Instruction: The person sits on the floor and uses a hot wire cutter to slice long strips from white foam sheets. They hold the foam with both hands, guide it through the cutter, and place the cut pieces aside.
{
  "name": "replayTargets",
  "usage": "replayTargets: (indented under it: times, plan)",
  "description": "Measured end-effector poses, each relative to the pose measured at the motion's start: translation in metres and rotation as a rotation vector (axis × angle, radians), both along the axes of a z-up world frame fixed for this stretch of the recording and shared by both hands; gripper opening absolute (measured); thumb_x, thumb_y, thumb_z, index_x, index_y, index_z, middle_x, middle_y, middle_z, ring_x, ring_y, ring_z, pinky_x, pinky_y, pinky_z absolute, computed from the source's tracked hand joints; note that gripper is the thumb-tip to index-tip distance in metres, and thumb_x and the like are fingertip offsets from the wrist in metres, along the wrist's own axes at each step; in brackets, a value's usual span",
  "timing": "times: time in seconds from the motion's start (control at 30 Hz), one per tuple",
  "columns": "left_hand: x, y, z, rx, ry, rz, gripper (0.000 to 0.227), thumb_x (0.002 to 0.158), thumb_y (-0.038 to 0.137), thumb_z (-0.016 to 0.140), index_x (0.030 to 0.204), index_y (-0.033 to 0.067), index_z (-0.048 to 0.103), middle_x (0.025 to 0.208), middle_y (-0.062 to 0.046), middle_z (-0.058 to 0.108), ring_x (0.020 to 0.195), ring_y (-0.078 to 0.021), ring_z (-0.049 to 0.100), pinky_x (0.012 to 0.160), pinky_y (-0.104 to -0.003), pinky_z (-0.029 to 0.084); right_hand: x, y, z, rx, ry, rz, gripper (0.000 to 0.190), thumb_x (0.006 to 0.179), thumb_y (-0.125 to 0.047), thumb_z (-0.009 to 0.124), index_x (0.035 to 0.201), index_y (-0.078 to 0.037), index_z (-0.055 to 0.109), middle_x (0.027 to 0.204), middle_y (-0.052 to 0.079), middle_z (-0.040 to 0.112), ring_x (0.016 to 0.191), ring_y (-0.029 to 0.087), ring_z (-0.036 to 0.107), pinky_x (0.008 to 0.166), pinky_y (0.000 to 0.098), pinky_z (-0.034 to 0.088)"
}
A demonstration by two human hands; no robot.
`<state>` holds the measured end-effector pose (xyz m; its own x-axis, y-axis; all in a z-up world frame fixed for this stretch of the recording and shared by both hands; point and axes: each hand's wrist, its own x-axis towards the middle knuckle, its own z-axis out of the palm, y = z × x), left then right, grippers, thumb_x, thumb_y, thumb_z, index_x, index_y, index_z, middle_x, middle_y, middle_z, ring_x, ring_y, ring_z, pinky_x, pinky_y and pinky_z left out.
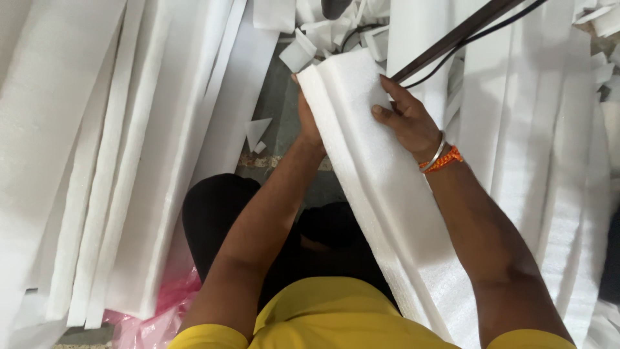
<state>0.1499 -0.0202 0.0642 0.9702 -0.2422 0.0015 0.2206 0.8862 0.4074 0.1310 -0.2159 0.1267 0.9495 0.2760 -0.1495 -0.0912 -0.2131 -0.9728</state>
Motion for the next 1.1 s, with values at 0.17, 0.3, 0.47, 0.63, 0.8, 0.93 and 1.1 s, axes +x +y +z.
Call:
replayTargets:
  times: [0.17,0.3,0.47,0.63,0.8,0.93,1.1]
  plan:
    - [0.04,0.006,0.017,0.005,-0.053,0.054,0.1,0.093,0.082,0.022,0.153,0.003,0.036,0.147,-0.026,0.049,0.131,-0.0386,0.056,0.109,-0.052,0.051,0.038,0.006,0.015,-0.069,-0.109,0.027,0.071,0.097,-0.025,0.07,0.155,0.0,0.038,0.148,0.013,0.056,0.133,0.021,0.055,0.113,0.0346,0.046]
    - [0.078,0.011,0.043,-0.017,-0.139,-0.025,0.098,0.094,0.08,0.022,0.153,0.0032,0.036,0.147,-0.026,0.05,0.131,-0.0385,0.056,0.109,-0.051,0.051,0.073,0.009,0.024,0.128,-0.101,0.065,0.068,0.098,-0.022,0.071,0.156,-0.001,0.04,0.143,0.012,0.06,0.129,0.019,0.058,0.111,0.0337,0.05]
    - [0.108,0.022,0.064,-0.011,-0.19,-0.047,0.097,0.095,0.079,0.023,0.153,0.0034,0.037,0.147,-0.025,0.05,0.13,-0.0384,0.056,0.109,-0.051,0.051,0.101,0.009,0.027,0.131,-0.274,0.059,0.066,0.101,-0.018,0.074,0.156,-0.001,0.044,0.144,0.008,0.059,0.126,0.015,0.057,0.109,0.0305,0.049]
    - [0.108,0.025,0.048,-0.045,-0.162,-0.001,0.095,0.096,0.078,0.023,0.153,0.0037,0.037,0.147,-0.025,0.05,0.13,-0.0384,0.056,0.109,-0.05,0.05,0.094,0.014,0.033,0.102,-0.243,0.044,0.072,0.1,-0.021,0.075,0.159,-0.001,0.039,0.144,0.009,0.059,0.124,0.016,0.058,0.107,0.0309,0.05]
    - [0.091,0.027,0.034,-0.038,-0.124,0.017,0.093,0.097,0.077,0.023,0.153,0.0039,0.037,0.147,-0.025,0.05,0.13,-0.0383,0.056,0.109,-0.05,0.05,0.063,0.029,0.056,-0.001,-0.248,0.02,0.079,0.098,-0.026,0.074,0.158,0.003,0.031,0.145,0.017,0.059,0.131,0.022,0.059,0.112,0.0359,0.049]
    - [0.051,0.023,0.023,0.061,-0.009,0.003,0.094,0.095,0.077,0.021,0.153,0.0052,0.037,0.147,-0.025,0.05,0.13,-0.0386,0.057,0.109,-0.05,0.05,0.015,0.031,0.073,-0.176,-0.358,0.026,0.08,0.097,-0.024,0.072,0.158,0.005,0.029,0.151,0.022,0.053,0.139,0.028,0.055,0.115,0.0381,0.047]
    - [0.002,0.016,0.013,0.047,0.118,-0.029,0.095,0.094,0.078,0.017,0.153,0.006,0.036,0.148,-0.022,0.05,0.13,-0.0381,0.056,0.107,-0.049,0.051,-0.032,0.035,0.086,-0.336,-0.431,0.041,0.079,0.097,-0.026,0.072,0.159,0.002,0.031,0.155,0.024,0.051,0.143,0.031,0.052,0.116,0.0386,0.045]
